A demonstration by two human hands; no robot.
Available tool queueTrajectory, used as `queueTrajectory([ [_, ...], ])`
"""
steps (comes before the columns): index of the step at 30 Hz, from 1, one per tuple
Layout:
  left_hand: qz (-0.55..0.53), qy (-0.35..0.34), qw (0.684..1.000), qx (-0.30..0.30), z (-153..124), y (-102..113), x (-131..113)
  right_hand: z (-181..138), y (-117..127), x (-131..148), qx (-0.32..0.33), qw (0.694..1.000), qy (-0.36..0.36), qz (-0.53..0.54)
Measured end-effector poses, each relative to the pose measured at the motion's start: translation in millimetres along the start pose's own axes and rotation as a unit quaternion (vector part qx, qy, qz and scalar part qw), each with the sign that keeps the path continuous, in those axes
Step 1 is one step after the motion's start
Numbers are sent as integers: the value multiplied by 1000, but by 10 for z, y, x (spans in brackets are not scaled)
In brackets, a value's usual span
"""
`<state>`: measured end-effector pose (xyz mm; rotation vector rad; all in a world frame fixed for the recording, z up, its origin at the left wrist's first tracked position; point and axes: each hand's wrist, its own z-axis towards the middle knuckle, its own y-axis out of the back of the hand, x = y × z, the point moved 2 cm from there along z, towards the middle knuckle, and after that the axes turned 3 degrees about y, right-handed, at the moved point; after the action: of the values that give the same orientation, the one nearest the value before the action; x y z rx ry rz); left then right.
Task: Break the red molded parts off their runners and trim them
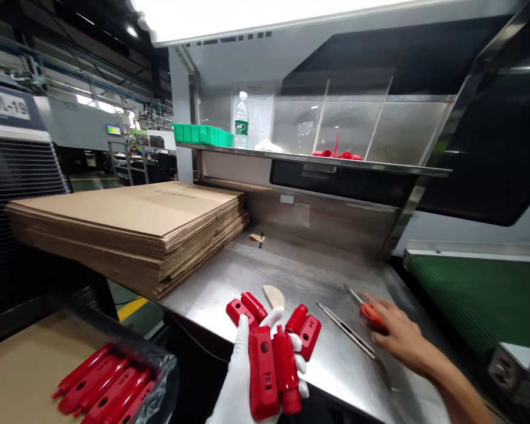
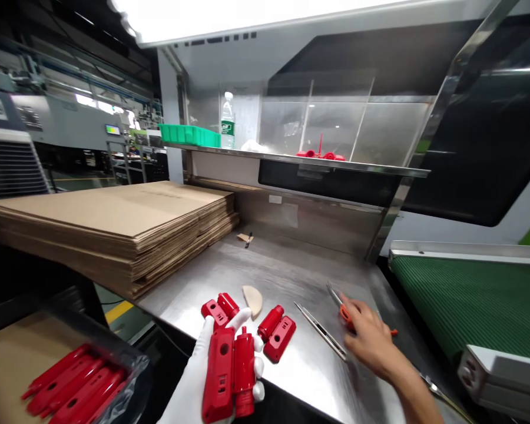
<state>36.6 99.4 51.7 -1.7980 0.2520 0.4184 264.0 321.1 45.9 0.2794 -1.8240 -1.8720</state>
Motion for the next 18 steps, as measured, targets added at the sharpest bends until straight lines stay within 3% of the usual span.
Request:
queueTrajectory([
  [3, 4, 40, 999, 22, 126, -36, 60, -67, 10, -557, 67, 996, -31, -45],
  [6, 8, 82, 996, 40, 219, -100, 137, -33, -93, -765, 95, 990, -58, -84],
  [10, 27, 91, 995, 19, 225, -207, 189, 100, -192, -747, 55, 987, -65, -138],
  [13, 52, 55, 997, 11, 178, -292, 176, 63, -88, -670, -12, 987, -37, -155],
  [18, 73, 26, 997, 0, 209, -330, 77, -535, 135, -504, -103, 983, 105, -108],
])
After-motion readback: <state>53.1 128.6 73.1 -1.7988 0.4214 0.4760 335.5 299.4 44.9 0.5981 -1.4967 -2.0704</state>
